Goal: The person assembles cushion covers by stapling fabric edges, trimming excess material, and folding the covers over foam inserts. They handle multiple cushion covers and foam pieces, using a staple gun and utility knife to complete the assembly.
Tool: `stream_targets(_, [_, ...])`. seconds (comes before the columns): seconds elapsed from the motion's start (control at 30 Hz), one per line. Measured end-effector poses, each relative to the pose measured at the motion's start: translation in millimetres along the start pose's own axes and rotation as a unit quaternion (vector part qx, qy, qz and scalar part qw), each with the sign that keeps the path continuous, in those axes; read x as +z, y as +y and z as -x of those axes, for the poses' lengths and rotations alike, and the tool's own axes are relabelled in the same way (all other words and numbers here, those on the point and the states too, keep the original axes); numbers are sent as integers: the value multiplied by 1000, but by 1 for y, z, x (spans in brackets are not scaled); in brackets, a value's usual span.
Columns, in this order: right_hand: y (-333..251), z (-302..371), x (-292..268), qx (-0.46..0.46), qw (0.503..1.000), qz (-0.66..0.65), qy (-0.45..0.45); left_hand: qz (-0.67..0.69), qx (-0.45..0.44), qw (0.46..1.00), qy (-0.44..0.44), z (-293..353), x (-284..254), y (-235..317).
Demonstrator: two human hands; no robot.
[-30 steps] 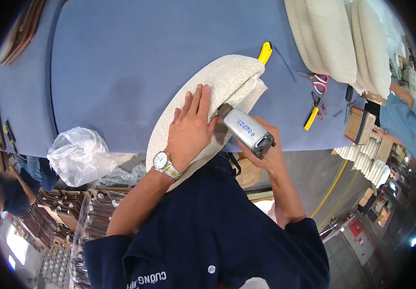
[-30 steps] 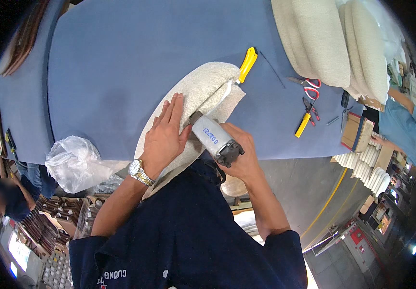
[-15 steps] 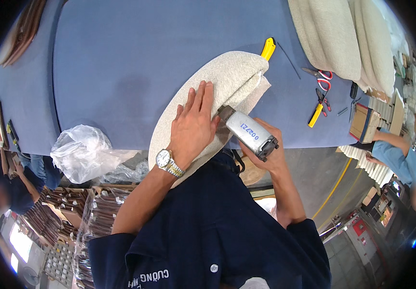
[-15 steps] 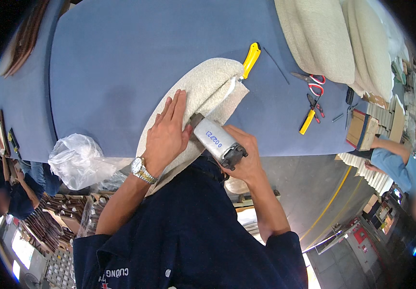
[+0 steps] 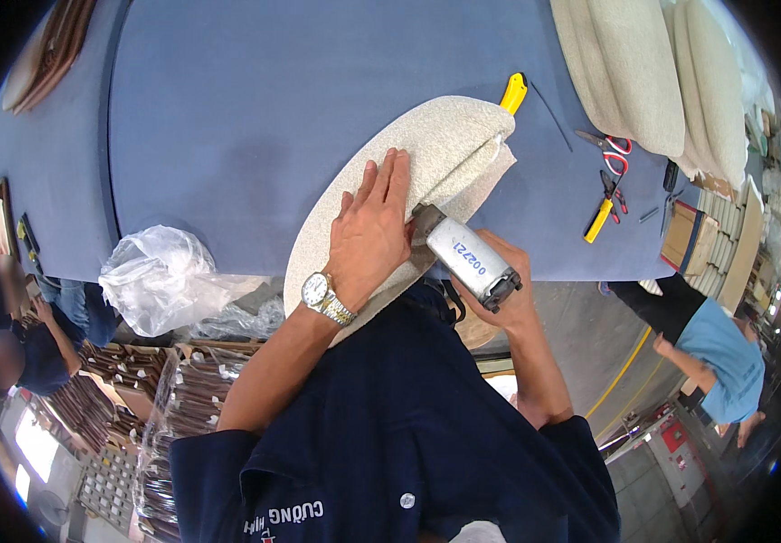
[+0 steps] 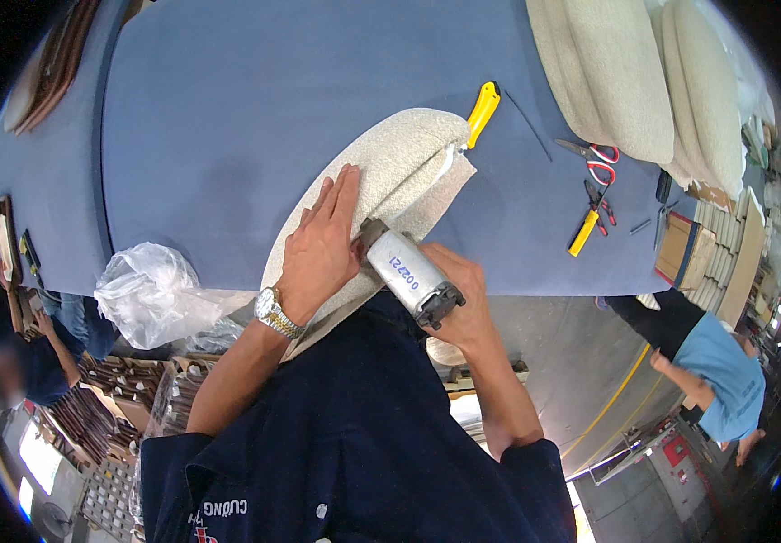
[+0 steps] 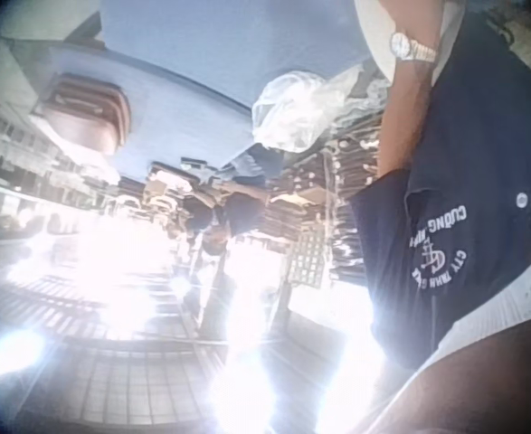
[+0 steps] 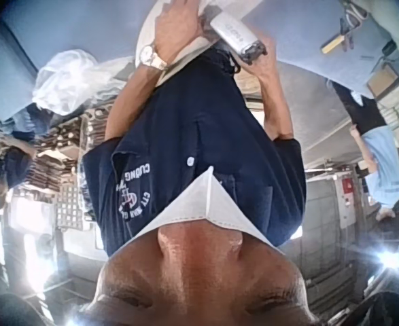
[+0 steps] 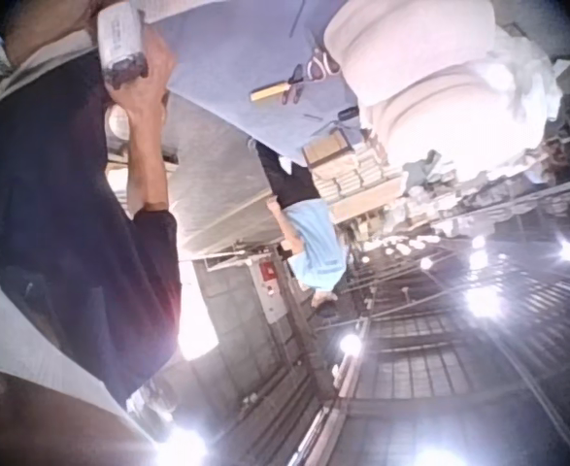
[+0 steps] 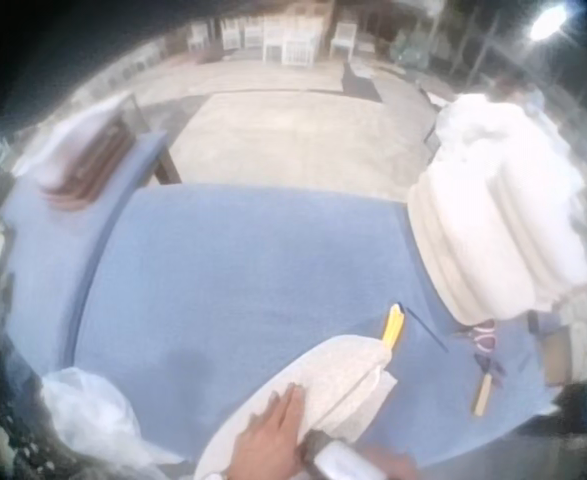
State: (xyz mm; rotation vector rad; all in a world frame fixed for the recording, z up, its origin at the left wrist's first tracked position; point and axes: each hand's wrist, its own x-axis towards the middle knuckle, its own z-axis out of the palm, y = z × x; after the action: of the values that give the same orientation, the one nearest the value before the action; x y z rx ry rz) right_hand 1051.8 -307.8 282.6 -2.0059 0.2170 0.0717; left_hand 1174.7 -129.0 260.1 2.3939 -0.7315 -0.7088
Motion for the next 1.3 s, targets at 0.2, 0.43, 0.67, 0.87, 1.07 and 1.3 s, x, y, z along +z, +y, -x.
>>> stream_targets(0.2, [-14, -1, 6, 50, 998, 44, -15, -40, 3, 999, 15, 4, 7, 1])
stream_targets(0.43, [-8, 4, 7, 72, 995, 57, -34, -52, 3, 998, 28, 6, 6, 6])
stream_targets(0.67, [-22, 1, 5, 44, 999, -4, 27, 7, 14, 1000, -7, 6, 6, 4])
stream_targets(0.87, [3, 7, 11, -10, 998, -52, 33, 354, 11, 926, -130, -24, 2, -87])
stream_targets(1.07, [12, 12, 19, 20, 997, -56, 54, 170, 47, 979, -106, 7, 5, -54])
stream_targets(1.3, [15, 14, 22, 23, 997, -35, 65, 13, 10, 1000, -6, 32, 7, -15])
